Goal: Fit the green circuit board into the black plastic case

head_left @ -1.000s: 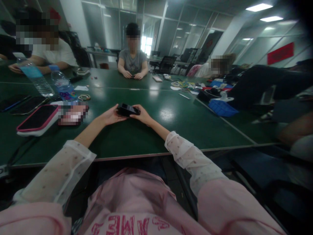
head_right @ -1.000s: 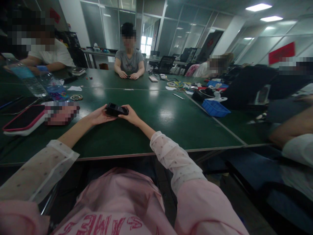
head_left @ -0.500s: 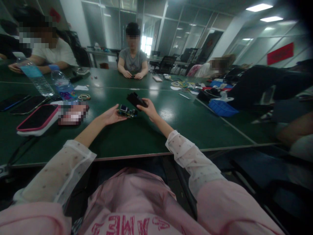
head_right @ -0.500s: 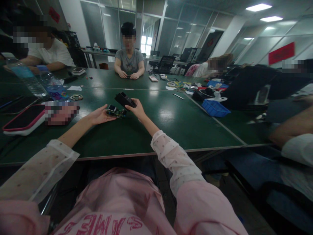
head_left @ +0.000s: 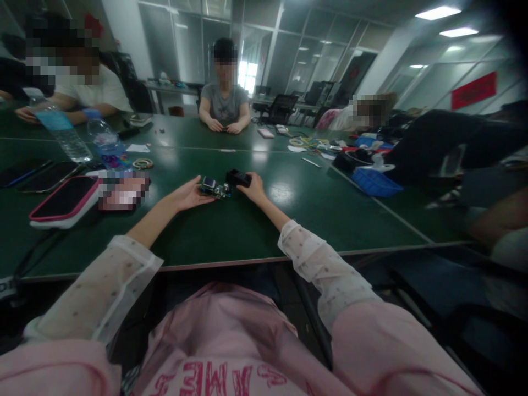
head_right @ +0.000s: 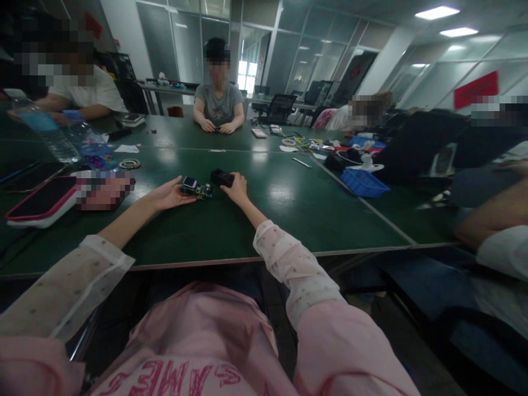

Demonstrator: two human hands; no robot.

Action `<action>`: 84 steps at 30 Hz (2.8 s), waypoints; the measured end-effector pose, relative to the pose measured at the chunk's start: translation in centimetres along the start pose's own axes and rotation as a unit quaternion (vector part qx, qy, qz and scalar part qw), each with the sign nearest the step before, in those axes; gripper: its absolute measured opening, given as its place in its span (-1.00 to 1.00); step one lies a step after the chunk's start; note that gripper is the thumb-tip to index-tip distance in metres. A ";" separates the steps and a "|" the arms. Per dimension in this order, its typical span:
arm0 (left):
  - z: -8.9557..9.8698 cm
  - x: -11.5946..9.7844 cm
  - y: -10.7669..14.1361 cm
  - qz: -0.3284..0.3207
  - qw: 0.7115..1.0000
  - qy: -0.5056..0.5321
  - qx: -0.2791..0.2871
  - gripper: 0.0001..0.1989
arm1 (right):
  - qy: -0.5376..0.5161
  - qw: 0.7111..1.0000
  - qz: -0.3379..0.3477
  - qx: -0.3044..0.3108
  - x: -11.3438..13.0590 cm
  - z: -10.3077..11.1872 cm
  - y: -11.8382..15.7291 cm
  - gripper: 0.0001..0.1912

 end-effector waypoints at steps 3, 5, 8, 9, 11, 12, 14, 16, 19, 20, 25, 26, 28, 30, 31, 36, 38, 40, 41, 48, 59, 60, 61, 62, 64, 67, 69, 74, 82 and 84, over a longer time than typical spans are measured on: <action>0.0 0.0 -0.1 0.002 1.000 0.001 0.005 -0.44 | 0.009 1.000 0.004 0.000 -0.2 -0.2 -0.1 -0.36; 0.1 0.1 -0.2 0.001 1.000 0.001 0.007 -0.44 | 0.011 1.000 0.003 0.003 -0.4 -0.3 -0.1 -0.35; 0.2 0.1 -0.2 0.000 1.000 0.000 0.005 -0.44 | 0.015 1.000 -0.004 0.014 -0.6 -0.4 -0.2 -0.34; 0.2 0.1 -0.3 -0.001 1.000 0.000 0.004 -0.44 | 0.014 1.000 -0.003 0.017 -0.6 -0.5 -0.2 -0.34; 0.2 0.0 -0.3 -0.001 1.000 0.001 0.005 -0.43 | 0.008 1.000 0.001 0.015 -0.5 -0.4 -0.2 -0.34; 0.2 0.0 -0.3 -0.001 1.000 0.001 0.006 -0.42 | 0.006 1.000 0.003 0.011 -0.5 -0.4 -0.2 -0.35; 0.2 0.1 -0.3 -0.001 1.000 0.002 0.007 -0.43 | 0.005 1.000 0.006 0.003 -0.4 -0.3 -0.2 -0.37; 0.2 0.1 -0.3 0.001 1.000 0.003 0.010 -0.44 | 0.008 1.000 0.006 -0.002 -0.4 -0.2 -0.2 -0.38; 0.3 0.1 -0.4 0.000 1.000 0.005 0.010 -0.45 | 0.004 1.000 0.010 -0.004 -0.4 -0.2 -0.2 -0.39; 0.3 0.1 -0.4 0.001 1.000 0.004 0.008 -0.45 | 0.001 1.000 0.011 -0.005 -0.3 -0.2 -0.2 -0.39; 0.3 0.2 -0.4 0.003 1.000 0.002 0.004 -0.45 | 0.007 1.000 0.006 -0.008 -0.3 -0.2 -0.2 -0.40; 0.3 0.2 -0.3 0.003 1.000 0.002 0.003 -0.46 | 0.007 1.000 0.008 -0.010 -0.2 -0.1 -0.2 -0.39; 0.5 0.2 -0.3 0.004 1.000 0.002 0.001 -0.49 | 0.003 1.000 0.018 -0.018 0.1 0.1 -0.1 -0.36; 0.7 0.1 -0.4 0.000 1.000 0.003 0.001 -0.52 | -0.004 0.999 0.027 -0.033 0.4 0.4 0.2 -0.27; 0.9 0.1 -0.6 0.001 1.000 0.001 -0.003 -0.55 | -0.007 0.999 0.028 -0.039 0.5 0.6 0.3 -0.21; 2.2 -0.9 -2.9 -0.002 0.999 -0.036 -0.029 -0.64 | 0.006 0.999 0.020 -0.036 0.8 1.1 0.7 0.04; 2.7 -1.5 -3.8 -0.009 0.998 -0.037 -0.042 -0.63 | 0.018 0.998 0.023 -0.054 1.1 1.9 0.4 0.09; 3.2 -1.8 -4.4 -0.009 0.998 -0.029 -0.052 -0.63 | 0.022 0.997 0.040 -0.068 1.7 2.7 0.0 0.05; 3.3 -1.8 -4.6 -0.007 0.998 -0.022 -0.052 -0.62 | 0.026 0.997 0.054 -0.057 2.0 2.7 -0.3 0.02; 2.9 -1.6 -4.5 0.024 0.999 0.002 -0.032 -0.60 | 0.050 0.991 0.105 0.066 2.3 0.2 -0.9 -0.40; 2.0 -2.0 -3.4 0.040 0.998 -0.020 -0.051 -0.63 | -0.058 0.996 0.071 0.024 2.9 1.6 -0.6 -0.50; 1.8 -2.0 -3.4 0.039 0.998 -0.021 -0.052 -0.65 | -0.077 0.994 0.077 0.027 3.4 1.5 -0.5 -0.49; 1.8 -2.1 -3.3 0.035 0.997 -0.022 -0.060 -0.67 | -0.092 0.991 0.086 0.037 4.1 1.1 -0.4 -0.49; 1.8 -2.2 -3.3 0.029 0.997 -0.024 -0.072 -0.69 | -0.107 0.989 0.096 0.046 4.8 0.8 -0.3 -0.49; 1.6 -2.4 -3.2 0.016 0.996 -0.028 -0.086 -0.71 | -0.123 0.983 0.113 0.078 6.2 -0.2 0.1 -0.46; 1.6 -2.4 -3.1 0.009 0.994 -0.032 -0.104 -0.74 | -0.128 0.972 0.145 0.130 7.9 -1.7 0.5 -0.42; 1.6 -2.4 -3.2 -0.002 0.994 -0.026 -0.105 -0.76 | -0.128 0.969 0.159 0.138 8.4 -2.2 0.3 -0.41; 2.2 -2.7 -3.8 -0.033 0.992 -0.014 -0.123 -0.76 | -0.136 0.966 0.177 0.133 8.5 -2.9 -0.6 -0.40; 2.7 -3.3 -5.3 -0.014 0.992 -0.011 -0.128 -0.79 | -0.140 0.960 0.209 0.125 8.4 -3.4 -2.2 -0.41; 2.9 -3.4 -5.6 -0.003 0.992 -0.005 -0.125 -0.78 | -0.140 0.960 0.209 0.120 8.3 -3.4 -2.5 -0.42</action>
Point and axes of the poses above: each hand's wrist, its own y-axis away from the middle knuckle, its own z-axis out of the back of the hand, x = y × z, the point moved 10 cm from there along -y, towards the middle knuckle, and after that the axes turned 3 degrees about -y, right-handed, at the moved point
